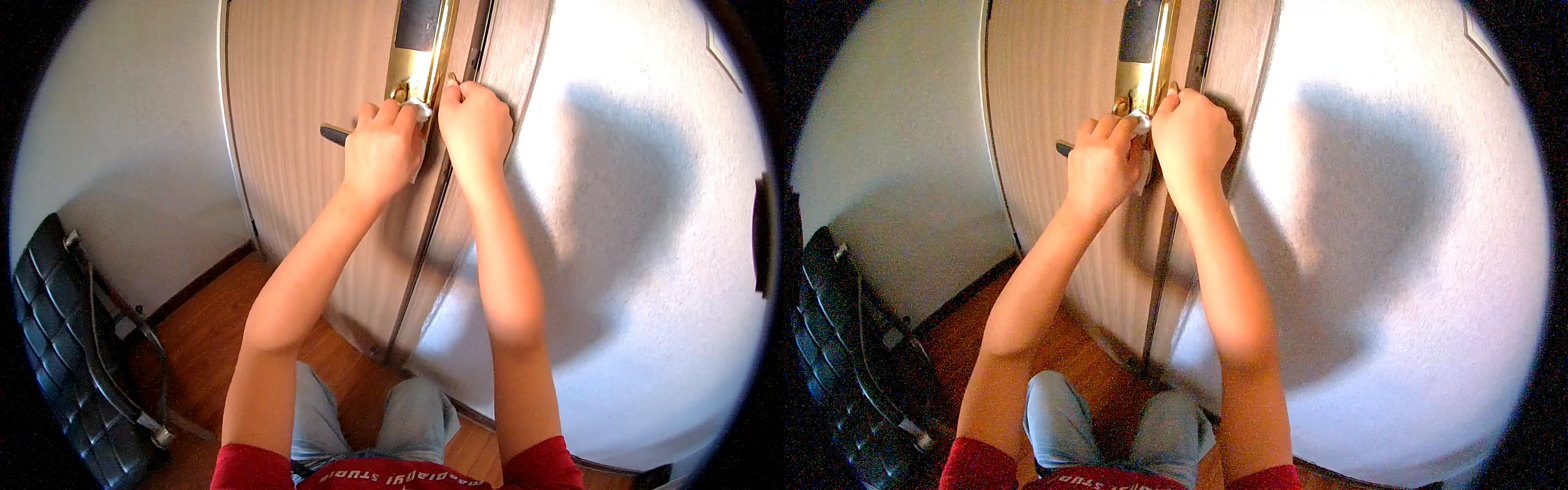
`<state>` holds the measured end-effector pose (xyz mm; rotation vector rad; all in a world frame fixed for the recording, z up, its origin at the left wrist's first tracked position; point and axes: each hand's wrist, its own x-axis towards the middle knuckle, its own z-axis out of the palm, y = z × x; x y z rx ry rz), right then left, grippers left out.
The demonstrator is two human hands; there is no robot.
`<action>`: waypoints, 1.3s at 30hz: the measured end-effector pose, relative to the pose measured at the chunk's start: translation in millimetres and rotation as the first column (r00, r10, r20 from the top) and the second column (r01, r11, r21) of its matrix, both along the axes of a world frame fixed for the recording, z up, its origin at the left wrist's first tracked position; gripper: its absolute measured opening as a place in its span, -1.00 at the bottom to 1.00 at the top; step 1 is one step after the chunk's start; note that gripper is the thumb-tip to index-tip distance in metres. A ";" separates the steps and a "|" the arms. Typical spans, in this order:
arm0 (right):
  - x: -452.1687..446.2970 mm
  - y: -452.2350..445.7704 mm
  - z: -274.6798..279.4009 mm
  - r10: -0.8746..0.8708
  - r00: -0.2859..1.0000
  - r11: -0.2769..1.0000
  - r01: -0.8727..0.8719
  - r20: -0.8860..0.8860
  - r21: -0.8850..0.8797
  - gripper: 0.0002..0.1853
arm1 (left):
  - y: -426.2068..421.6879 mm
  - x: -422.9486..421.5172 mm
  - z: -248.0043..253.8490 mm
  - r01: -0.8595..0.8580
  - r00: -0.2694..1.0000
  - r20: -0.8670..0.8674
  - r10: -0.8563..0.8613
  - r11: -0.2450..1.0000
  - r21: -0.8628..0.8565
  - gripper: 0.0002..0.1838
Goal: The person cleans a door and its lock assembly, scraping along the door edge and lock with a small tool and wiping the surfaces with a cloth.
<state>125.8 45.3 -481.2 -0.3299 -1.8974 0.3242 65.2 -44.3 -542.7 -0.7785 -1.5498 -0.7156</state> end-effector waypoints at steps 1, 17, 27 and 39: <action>0.2 -1.0 1.6 0.004 1.000 1.000 -0.004 -0.002 -0.008 -0.64 | 0.4 0.3 -0.2 -0.008 1.000 0.014 0.008 1.000 -0.010 -0.79; 5.4 3.6 -1.6 0.014 0.995 1.000 -0.014 0.100 0.003 -0.67 | 1.0 0.7 -0.8 -0.008 1.000 0.015 0.008 1.000 -0.004 -0.79; 18.2 13.8 -16.5 0.030 0.983 0.999 -0.035 0.182 0.024 -0.67 | 2.5 1.9 -2.6 -0.012 1.000 0.012 0.012 1.000 0.007 -0.81; 9.9 21.7 1.0 0.035 0.994 0.996 -0.043 0.104 0.082 -0.68 | 1.8 5.4 0.8 -0.063 0.997 0.041 0.064 0.998 -0.014 -0.85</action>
